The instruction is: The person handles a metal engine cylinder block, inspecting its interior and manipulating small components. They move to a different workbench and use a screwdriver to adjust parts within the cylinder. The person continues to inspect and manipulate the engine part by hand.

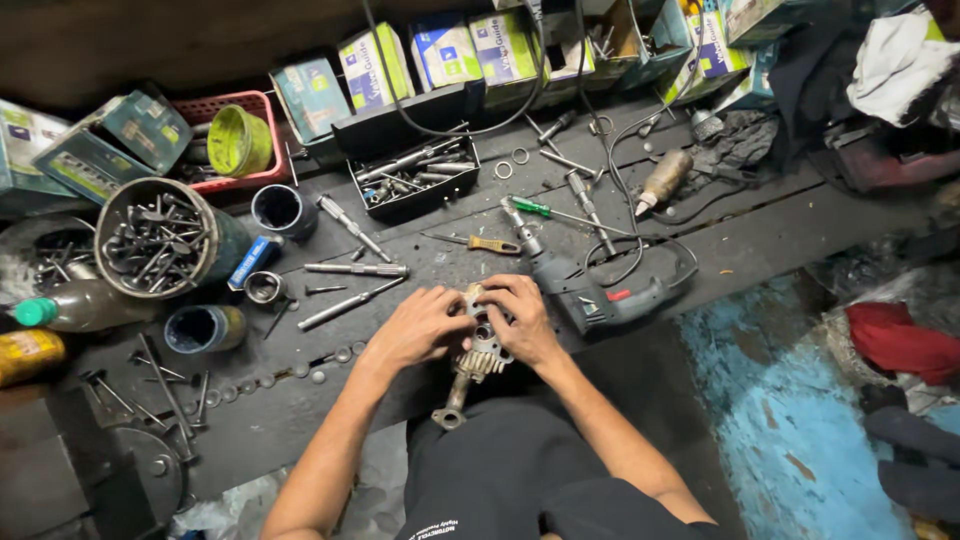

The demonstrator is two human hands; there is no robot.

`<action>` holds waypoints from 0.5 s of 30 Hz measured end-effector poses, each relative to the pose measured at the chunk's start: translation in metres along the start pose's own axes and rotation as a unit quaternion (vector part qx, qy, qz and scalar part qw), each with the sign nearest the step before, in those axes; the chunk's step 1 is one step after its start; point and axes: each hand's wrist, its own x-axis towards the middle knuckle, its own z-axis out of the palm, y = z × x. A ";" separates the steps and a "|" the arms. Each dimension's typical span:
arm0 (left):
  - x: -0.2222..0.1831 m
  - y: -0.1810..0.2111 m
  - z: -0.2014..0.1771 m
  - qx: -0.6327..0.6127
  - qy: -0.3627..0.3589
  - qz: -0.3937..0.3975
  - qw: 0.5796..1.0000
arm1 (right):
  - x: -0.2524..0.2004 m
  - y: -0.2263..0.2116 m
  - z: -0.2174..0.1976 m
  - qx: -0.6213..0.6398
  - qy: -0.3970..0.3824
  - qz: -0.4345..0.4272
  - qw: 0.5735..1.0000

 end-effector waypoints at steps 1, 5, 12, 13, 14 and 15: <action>-0.001 0.002 0.004 -0.007 0.019 -0.005 1.000 | -0.001 0.001 -0.001 0.001 0.000 -0.001 1.000; -0.007 0.025 0.019 -0.057 0.179 -0.115 0.975 | 0.001 0.007 -0.009 0.026 -0.023 -0.022 0.999; 0.001 0.092 0.038 -0.051 0.284 -0.415 0.863 | 0.010 0.035 -0.048 0.179 -0.185 -0.063 0.964; 0.004 0.100 0.041 -0.054 0.284 -0.465 0.837 | 0.009 0.038 -0.053 0.191 -0.208 -0.075 0.957; 0.009 0.105 0.043 -0.051 0.286 -0.485 0.825 | 0.011 0.044 -0.059 0.190 -0.214 -0.093 0.954; 0.012 0.110 0.046 -0.047 0.286 -0.504 0.814 | 0.011 0.050 -0.065 0.191 -0.219 -0.110 0.950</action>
